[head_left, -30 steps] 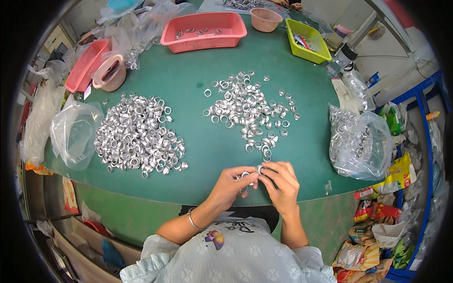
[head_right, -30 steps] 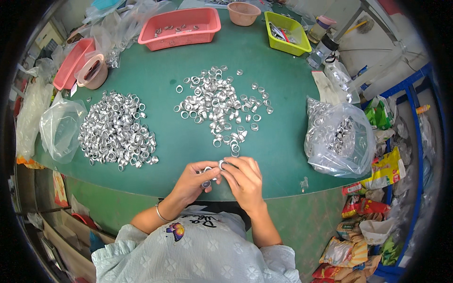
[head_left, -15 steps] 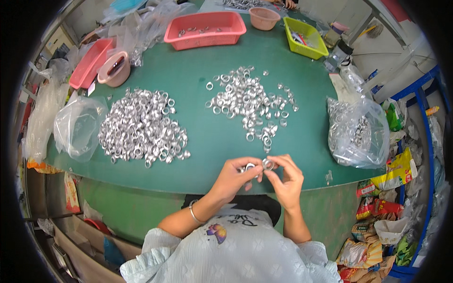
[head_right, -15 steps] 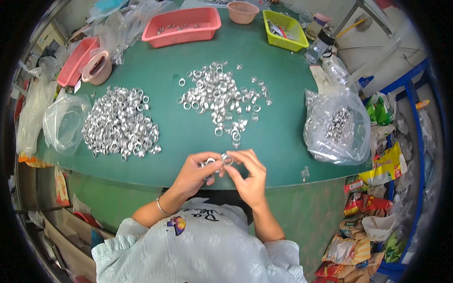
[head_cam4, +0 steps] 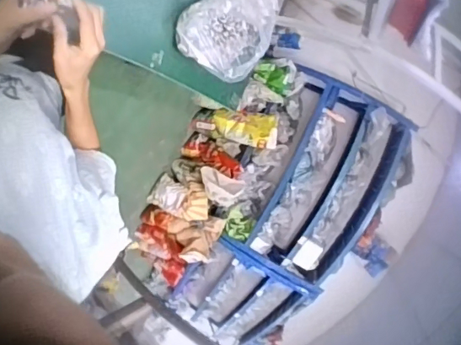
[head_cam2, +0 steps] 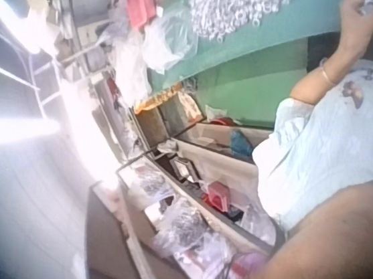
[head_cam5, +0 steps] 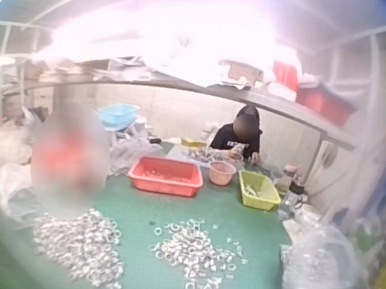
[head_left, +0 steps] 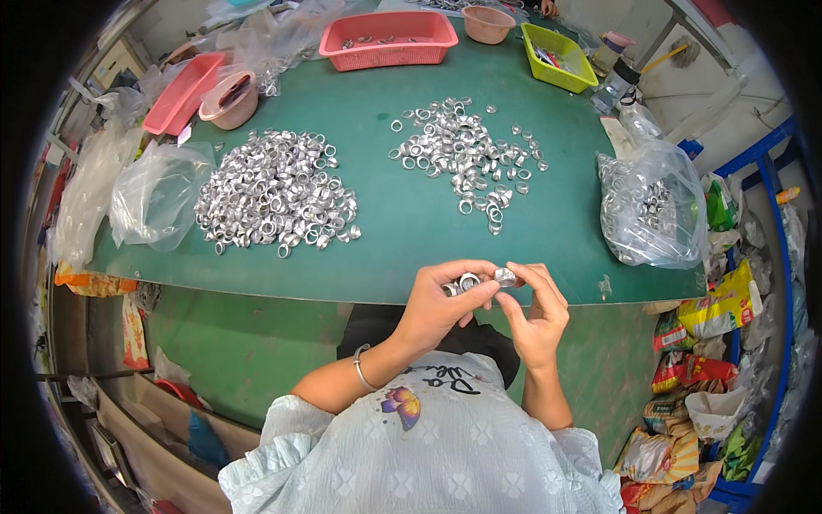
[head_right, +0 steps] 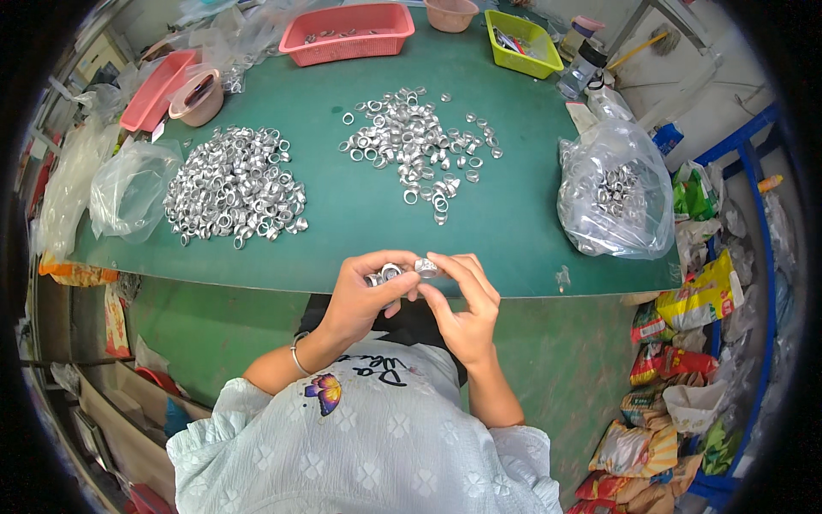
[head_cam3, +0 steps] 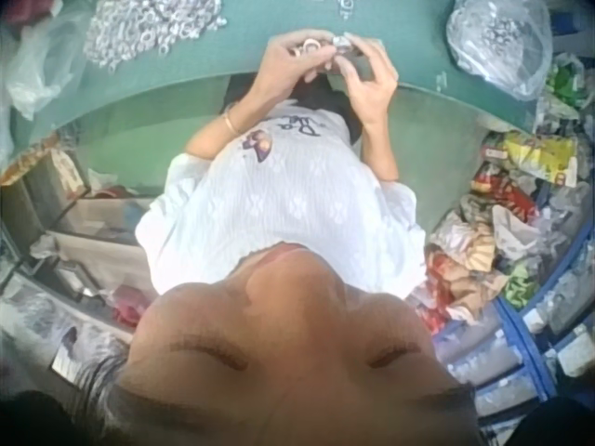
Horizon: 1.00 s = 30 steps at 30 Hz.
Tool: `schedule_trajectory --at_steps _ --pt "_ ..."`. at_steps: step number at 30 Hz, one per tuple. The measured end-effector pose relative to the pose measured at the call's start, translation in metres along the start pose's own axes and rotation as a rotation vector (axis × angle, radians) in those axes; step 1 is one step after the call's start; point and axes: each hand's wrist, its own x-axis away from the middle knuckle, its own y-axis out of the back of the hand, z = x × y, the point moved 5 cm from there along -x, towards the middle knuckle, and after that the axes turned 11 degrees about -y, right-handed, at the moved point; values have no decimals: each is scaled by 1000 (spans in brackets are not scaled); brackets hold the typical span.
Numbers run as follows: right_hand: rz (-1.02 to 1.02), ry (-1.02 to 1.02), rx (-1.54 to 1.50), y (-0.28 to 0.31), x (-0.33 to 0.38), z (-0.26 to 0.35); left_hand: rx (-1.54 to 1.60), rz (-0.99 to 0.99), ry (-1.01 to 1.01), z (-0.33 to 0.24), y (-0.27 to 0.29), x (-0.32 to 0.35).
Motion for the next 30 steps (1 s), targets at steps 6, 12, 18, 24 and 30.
schedule_trajectory --at_steps 6,12,18,24,30 --pt "-63 110 -5 4 17 12 -26 67 -6 -9 -7 17" --pt "-180 329 203 1 38 39 89 92 -6 -16 -18 39" --pt "-137 290 98 -1 49 49 310 165 67 -10 -15 50" --pt "-109 254 -24 -1 62 57 424 302 39 -17 -20 63" --pt "-118 248 -70 -4 65 64 499 348 31 -22 -20 65"
